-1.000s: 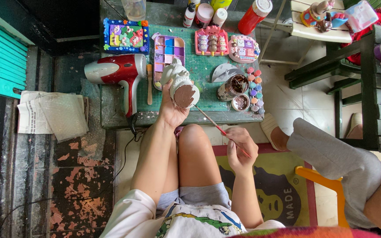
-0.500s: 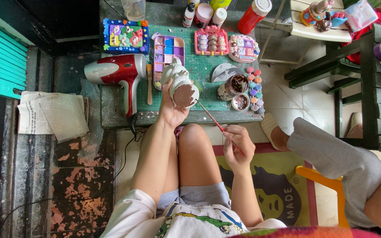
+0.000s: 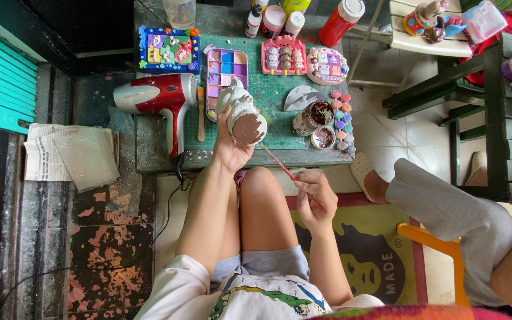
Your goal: The person sits on a chair holding a white plaster figurine on their lap and paints its base brown with a paintbrush. They dip the brush into a jar of brown paint on the work table and continue brushing the figurine's underside throughout the clip.
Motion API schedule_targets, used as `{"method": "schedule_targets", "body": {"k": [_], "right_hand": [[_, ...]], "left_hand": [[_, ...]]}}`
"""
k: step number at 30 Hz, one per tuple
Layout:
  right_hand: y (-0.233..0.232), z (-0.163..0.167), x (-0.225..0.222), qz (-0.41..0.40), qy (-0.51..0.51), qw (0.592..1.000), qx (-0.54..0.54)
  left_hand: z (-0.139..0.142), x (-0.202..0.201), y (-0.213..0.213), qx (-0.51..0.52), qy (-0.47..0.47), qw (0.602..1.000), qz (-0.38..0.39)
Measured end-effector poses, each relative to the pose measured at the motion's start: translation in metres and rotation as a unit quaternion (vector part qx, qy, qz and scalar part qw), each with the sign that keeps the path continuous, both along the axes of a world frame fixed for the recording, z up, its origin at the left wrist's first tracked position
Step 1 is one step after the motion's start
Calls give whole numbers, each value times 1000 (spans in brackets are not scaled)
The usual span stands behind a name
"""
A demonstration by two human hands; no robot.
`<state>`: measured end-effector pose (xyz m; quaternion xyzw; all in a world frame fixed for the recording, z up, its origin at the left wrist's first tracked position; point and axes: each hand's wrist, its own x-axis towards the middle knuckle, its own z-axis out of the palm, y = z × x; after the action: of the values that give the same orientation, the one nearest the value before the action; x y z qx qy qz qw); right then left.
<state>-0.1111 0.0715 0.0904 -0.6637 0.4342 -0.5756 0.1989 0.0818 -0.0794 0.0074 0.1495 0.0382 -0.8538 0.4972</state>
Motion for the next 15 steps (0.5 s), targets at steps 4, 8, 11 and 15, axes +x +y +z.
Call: {"method": "schedule_targets", "body": {"k": [4, 8, 11, 15], "right_hand": [[0, 1, -1, -15, 13, 999, 31], [-3, 1, -2, -20, 23, 999, 14], [-3, 1, -5, -7, 48, 999, 14], [-3, -2, -7, -14, -36, 998, 53]], "left_hand": [[0, 1, 0, 18, -6, 1000, -3], [3, 1, 0, -5, 15, 1000, -1], [5, 1, 0, 0, 15, 1000, -1], [5, 1, 1, 4, 7, 1000, 2]]}}
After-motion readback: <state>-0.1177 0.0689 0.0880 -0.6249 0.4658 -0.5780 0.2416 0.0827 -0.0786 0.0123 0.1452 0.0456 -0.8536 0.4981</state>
